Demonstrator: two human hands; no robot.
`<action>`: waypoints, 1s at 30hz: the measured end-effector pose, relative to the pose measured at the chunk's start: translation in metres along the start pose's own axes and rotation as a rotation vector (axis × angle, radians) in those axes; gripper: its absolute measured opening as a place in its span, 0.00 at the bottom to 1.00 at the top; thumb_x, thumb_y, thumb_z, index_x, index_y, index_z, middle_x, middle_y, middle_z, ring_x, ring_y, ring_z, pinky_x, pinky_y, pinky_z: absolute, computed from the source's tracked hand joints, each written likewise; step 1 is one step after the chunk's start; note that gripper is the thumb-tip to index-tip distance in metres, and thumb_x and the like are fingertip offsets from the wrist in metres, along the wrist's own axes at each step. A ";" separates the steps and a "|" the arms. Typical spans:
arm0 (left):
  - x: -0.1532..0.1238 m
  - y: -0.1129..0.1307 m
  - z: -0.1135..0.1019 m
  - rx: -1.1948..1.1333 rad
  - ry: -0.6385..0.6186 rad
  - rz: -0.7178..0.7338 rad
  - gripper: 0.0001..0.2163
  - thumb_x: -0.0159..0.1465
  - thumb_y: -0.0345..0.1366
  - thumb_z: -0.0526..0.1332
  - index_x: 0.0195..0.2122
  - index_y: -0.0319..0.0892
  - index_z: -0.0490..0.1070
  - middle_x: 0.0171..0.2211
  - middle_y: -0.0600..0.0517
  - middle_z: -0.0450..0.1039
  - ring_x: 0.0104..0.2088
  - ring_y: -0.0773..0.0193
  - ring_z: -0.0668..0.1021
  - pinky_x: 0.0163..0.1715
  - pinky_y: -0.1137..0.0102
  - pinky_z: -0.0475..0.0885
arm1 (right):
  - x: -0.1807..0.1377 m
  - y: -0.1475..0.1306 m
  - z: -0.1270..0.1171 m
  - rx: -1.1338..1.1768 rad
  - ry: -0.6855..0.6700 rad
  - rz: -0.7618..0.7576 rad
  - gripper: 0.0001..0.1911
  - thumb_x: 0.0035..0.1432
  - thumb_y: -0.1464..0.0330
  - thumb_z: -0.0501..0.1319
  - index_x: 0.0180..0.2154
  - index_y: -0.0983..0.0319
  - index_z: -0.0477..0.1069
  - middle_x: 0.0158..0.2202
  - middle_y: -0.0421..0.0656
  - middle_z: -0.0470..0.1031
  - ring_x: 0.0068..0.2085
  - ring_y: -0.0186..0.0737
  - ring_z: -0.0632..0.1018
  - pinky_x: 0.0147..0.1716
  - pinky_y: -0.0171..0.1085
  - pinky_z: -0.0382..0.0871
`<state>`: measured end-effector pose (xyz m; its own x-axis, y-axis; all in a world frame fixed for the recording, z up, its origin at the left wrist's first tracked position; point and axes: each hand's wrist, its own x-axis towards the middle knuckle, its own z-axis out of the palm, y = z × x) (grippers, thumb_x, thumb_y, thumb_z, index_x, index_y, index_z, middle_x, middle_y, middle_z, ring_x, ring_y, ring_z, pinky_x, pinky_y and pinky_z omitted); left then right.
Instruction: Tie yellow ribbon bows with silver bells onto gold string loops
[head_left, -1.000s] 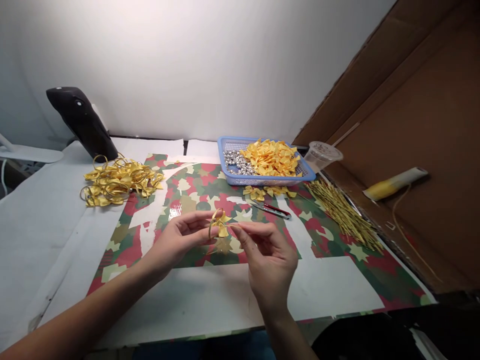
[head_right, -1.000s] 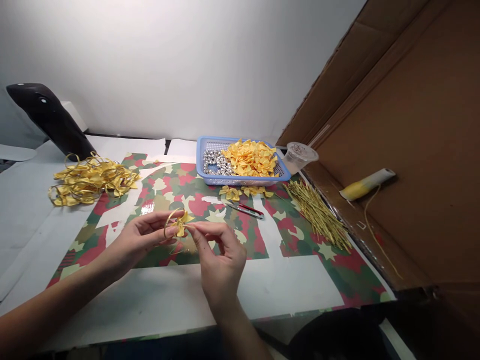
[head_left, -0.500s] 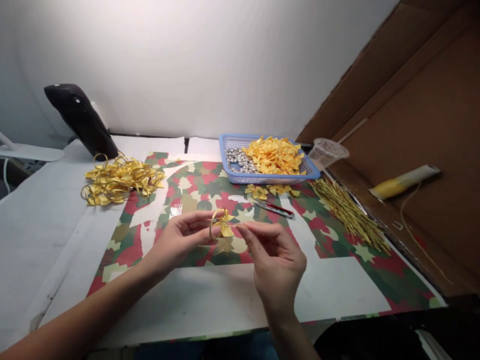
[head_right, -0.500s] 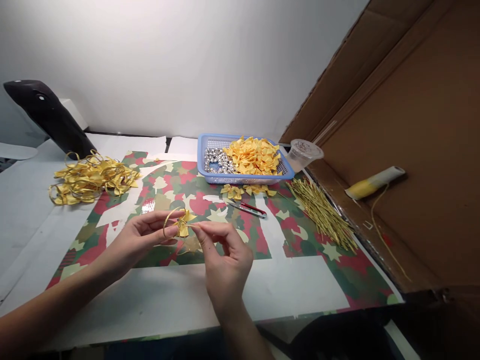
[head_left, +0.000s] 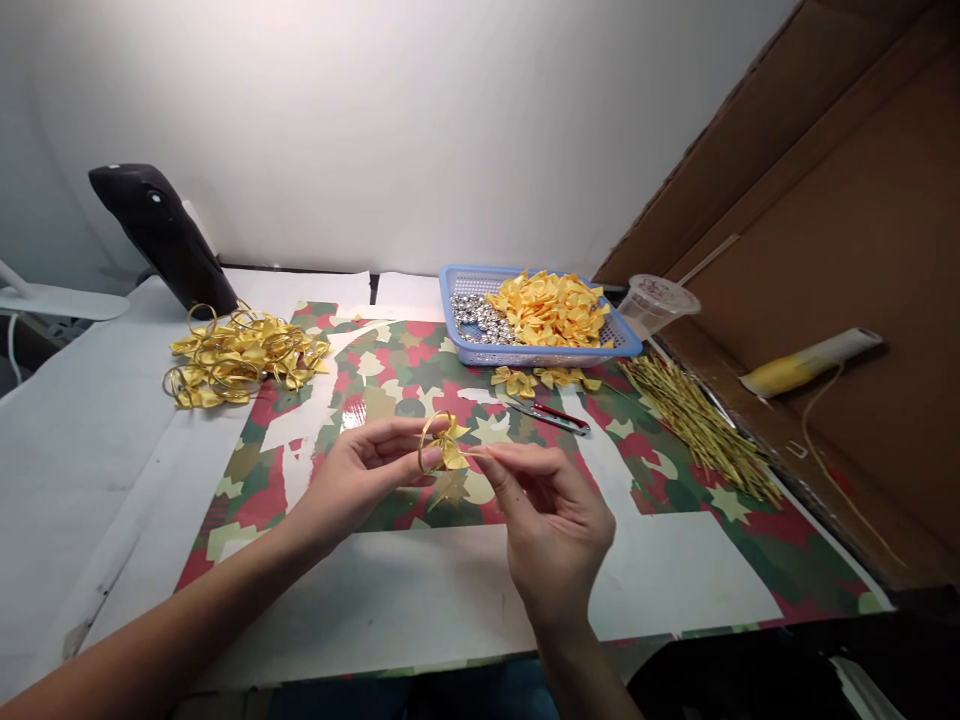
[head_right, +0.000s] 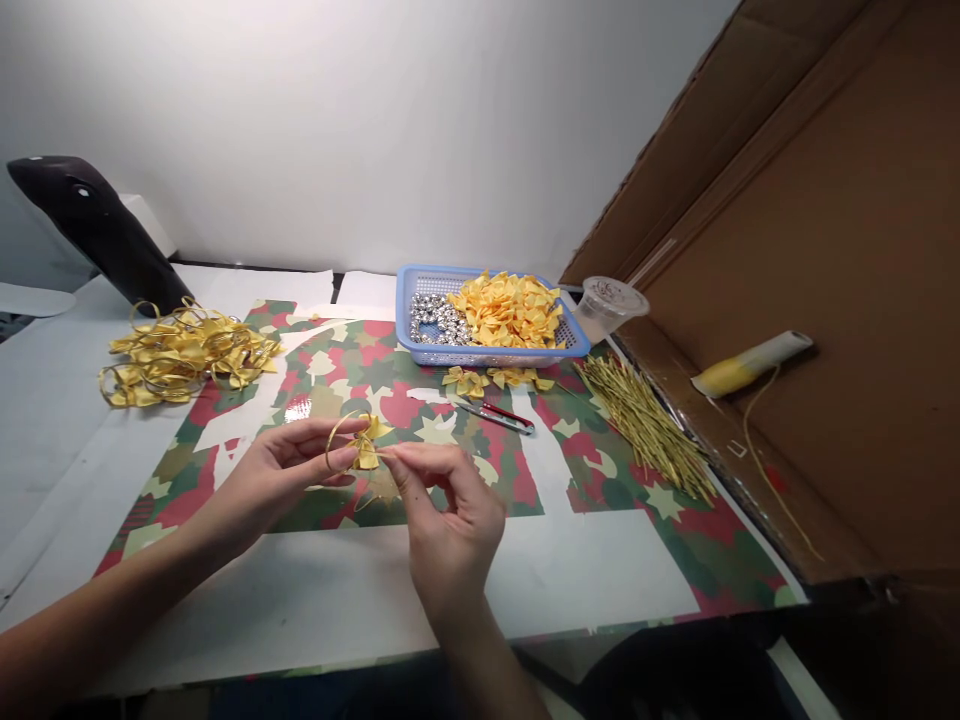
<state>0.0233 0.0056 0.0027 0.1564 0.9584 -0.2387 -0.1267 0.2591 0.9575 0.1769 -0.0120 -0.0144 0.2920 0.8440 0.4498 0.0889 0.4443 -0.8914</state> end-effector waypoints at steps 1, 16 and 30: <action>0.000 0.000 0.000 0.000 -0.002 -0.004 0.14 0.53 0.38 0.69 0.41 0.45 0.78 0.39 0.49 0.80 0.39 0.59 0.80 0.36 0.71 0.78 | 0.000 0.000 0.000 -0.001 -0.001 -0.004 0.05 0.51 0.75 0.66 0.29 0.60 0.74 0.28 0.38 0.78 0.31 0.35 0.78 0.29 0.32 0.74; -0.001 0.002 0.001 -0.024 -0.010 -0.011 0.12 0.53 0.36 0.69 0.41 0.46 0.78 0.37 0.51 0.81 0.37 0.63 0.81 0.33 0.76 0.78 | -0.001 0.002 -0.001 -0.060 -0.011 -0.037 0.03 0.53 0.74 0.65 0.30 0.60 0.74 0.28 0.39 0.78 0.32 0.37 0.79 0.28 0.34 0.74; -0.001 0.001 0.002 -0.078 -0.029 0.007 0.12 0.53 0.35 0.70 0.39 0.46 0.78 0.31 0.53 0.81 0.33 0.66 0.81 0.32 0.78 0.77 | -0.001 0.005 0.001 -0.077 0.002 -0.042 0.02 0.53 0.73 0.65 0.30 0.60 0.74 0.29 0.40 0.78 0.32 0.38 0.79 0.29 0.35 0.74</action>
<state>0.0253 0.0051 0.0042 0.1831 0.9568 -0.2259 -0.2039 0.2618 0.9433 0.1764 -0.0106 -0.0189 0.2880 0.8244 0.4872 0.1742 0.4552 -0.8732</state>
